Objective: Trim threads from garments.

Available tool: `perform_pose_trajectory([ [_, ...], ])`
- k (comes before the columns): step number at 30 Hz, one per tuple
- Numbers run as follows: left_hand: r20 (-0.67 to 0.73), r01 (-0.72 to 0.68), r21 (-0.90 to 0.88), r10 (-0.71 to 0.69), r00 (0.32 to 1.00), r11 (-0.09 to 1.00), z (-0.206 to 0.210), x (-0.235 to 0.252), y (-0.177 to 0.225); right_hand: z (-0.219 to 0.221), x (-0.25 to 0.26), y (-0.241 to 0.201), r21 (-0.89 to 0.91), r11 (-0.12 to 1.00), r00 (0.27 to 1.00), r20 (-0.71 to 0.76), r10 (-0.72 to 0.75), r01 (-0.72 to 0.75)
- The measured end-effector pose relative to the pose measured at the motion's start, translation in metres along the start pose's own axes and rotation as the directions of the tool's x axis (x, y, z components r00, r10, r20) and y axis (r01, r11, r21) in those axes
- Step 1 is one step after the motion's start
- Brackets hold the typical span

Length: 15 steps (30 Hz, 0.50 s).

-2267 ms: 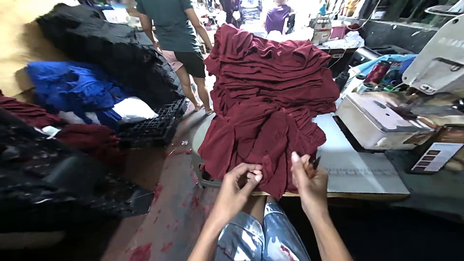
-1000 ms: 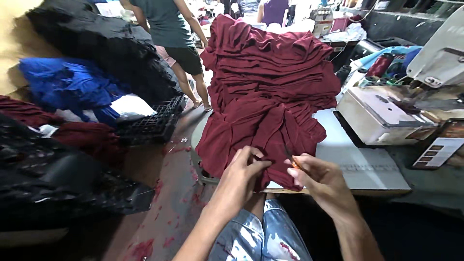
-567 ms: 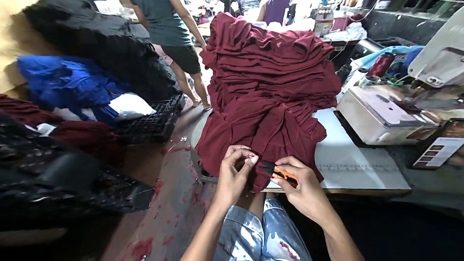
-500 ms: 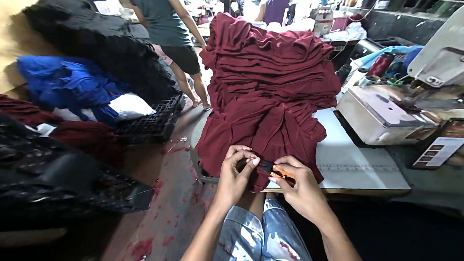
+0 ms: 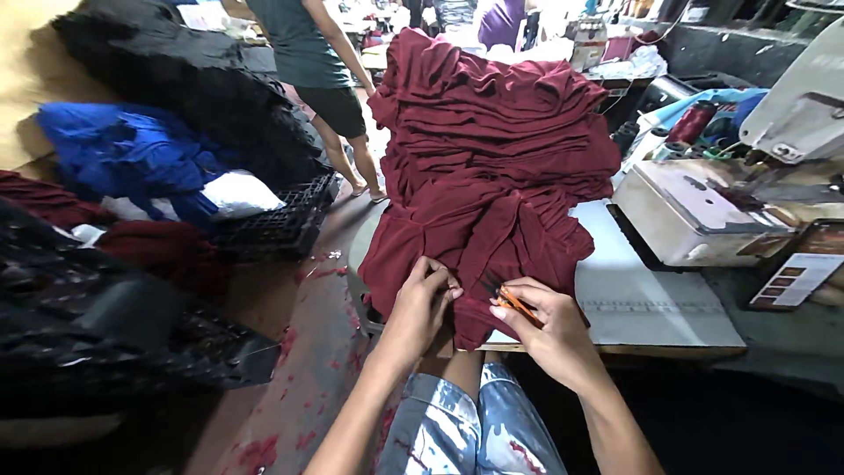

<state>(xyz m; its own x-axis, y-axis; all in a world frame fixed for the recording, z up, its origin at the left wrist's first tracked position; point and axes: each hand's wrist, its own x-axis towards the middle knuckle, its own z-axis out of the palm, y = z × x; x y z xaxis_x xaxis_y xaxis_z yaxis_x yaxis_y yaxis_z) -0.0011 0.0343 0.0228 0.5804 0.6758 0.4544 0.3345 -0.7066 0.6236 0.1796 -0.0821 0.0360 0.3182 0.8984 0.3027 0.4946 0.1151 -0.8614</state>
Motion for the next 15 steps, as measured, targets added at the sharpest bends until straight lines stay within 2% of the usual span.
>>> perform_pose_trajectory([
  [2, 0.026, 0.013, -0.035, -0.012, 1.000, 0.999, -0.006, 0.000, -0.002, 0.004, 0.003, 0.006, -0.047, 0.999, 0.998, 0.053, 0.028, -0.026],
  [6, 0.061, 0.078, -0.129, -0.071, 0.996, 0.989, -0.012, -0.006, -0.002, 0.012, 0.000, 0.006, -0.234, 0.970, 0.994, 0.105, -0.040, 0.064],
  [9, 0.029, 0.090, -0.124, -0.087, 0.996, 0.988, -0.009, -0.005, 0.002, 0.024, 0.001, 0.002, -0.368, 0.922, 0.993, 0.044, -0.112, 0.121],
  [11, 0.055, 0.073, -0.124, -0.067, 0.996, 0.990, -0.015, -0.006, 0.002, 0.028, 0.004, 0.008, -0.381, 0.914, 0.990, 0.016, -0.141, 0.136],
  [13, 0.230, 0.009, -0.172, 0.032, 0.973, 0.985, -0.039, -0.011, 0.000, 0.022, 0.006, 0.013, -0.314, 0.941, 0.992, 0.010, -0.130, 0.126],
  [15, 0.513, -0.020, -0.287, 0.171, 0.841, 0.958, -0.071, -0.016, 0.001, 0.011, 0.005, 0.016, -0.233, 0.967, 0.993, -0.019, -0.114, 0.107],
])
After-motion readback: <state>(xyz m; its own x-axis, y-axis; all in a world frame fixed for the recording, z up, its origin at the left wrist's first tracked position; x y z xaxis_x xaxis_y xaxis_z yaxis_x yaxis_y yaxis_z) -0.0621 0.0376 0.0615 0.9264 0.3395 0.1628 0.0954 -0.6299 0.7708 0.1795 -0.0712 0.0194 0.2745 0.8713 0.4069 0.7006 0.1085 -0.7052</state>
